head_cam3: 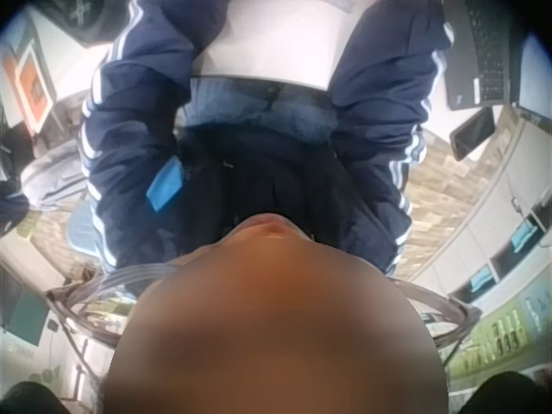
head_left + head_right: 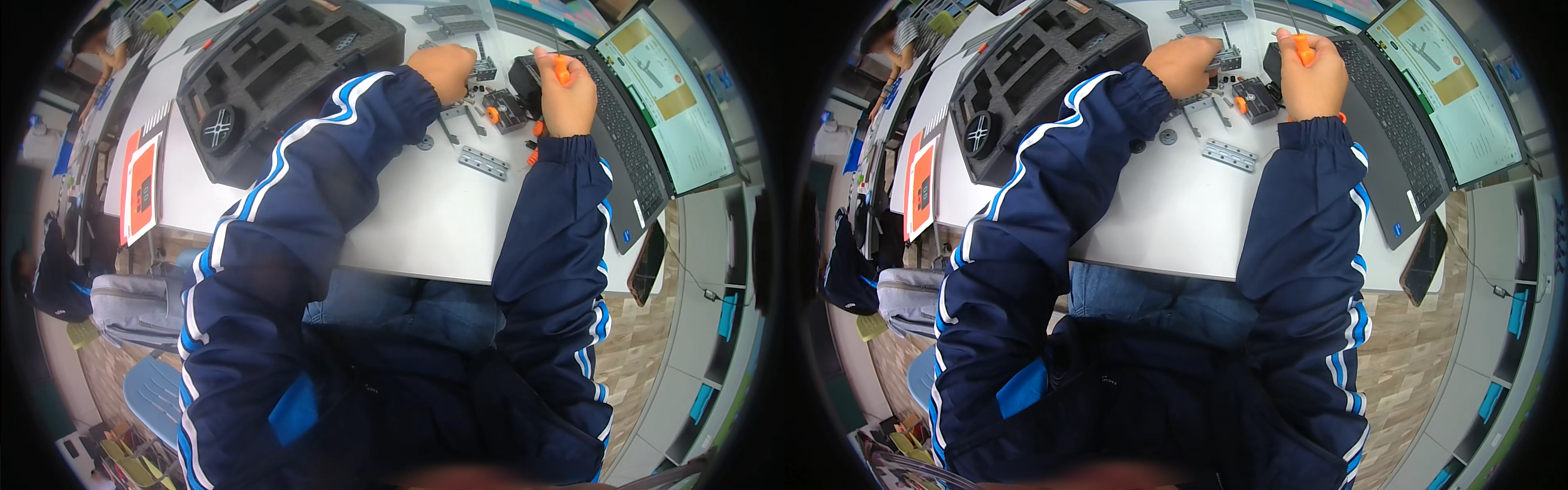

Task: The person assembles small grey mechanical parts on a white table using an orange screwdriver. They tighten screws on a small assembly, then pick up a perforated metal plate and attach it to the assembly, continuing to tighten screws throughout the clip.

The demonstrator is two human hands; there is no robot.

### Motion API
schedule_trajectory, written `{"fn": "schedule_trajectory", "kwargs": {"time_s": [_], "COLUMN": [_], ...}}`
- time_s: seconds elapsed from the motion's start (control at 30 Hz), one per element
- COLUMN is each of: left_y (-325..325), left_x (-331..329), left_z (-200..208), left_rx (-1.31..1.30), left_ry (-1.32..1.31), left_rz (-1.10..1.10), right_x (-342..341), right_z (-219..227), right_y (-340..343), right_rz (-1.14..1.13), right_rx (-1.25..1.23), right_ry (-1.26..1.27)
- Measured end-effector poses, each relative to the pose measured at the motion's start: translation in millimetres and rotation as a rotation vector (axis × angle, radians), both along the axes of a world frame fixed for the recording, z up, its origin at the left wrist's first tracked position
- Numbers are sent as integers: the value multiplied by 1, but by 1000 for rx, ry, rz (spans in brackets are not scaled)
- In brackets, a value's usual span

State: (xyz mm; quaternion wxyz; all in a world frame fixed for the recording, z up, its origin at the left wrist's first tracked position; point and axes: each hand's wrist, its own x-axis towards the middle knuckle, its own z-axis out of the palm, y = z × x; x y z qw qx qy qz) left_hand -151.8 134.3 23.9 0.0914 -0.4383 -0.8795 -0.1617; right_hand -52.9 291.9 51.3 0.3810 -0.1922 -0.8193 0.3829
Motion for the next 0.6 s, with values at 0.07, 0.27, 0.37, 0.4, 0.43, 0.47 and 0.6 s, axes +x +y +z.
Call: {"fn": "schedule_trajectory", "kwargs": {"time_s": [0.07,0.27,0.37,0.4,0.43,0.47,0.6], "left_y": [-1,-23,-46,-56,-71,-84,-100], "left_x": [1,2,11,15,22,29,43], "left_z": [2,12,18,22,27,32,43], "left_rx": [31,175,540,587,593,615,757], "left_ry": [16,-38,-139,-337,-602,-808,-1315], "left_rz": [-8,-44,-198,-219,-192,-228,-389], "right_x": [0,-4,-2,1,3,6,18], "right_z": [0,-4,-1,1,3,5,12], "right_y": [0,-2,-8,-12,-17,-23,-49], "right_rz": [17,123,149,201,255,310,592], "right_rx": [-26,-190,-126,-185,-243,-301,-462], "right_ry": [31,132,120,109,99,91,55]}}
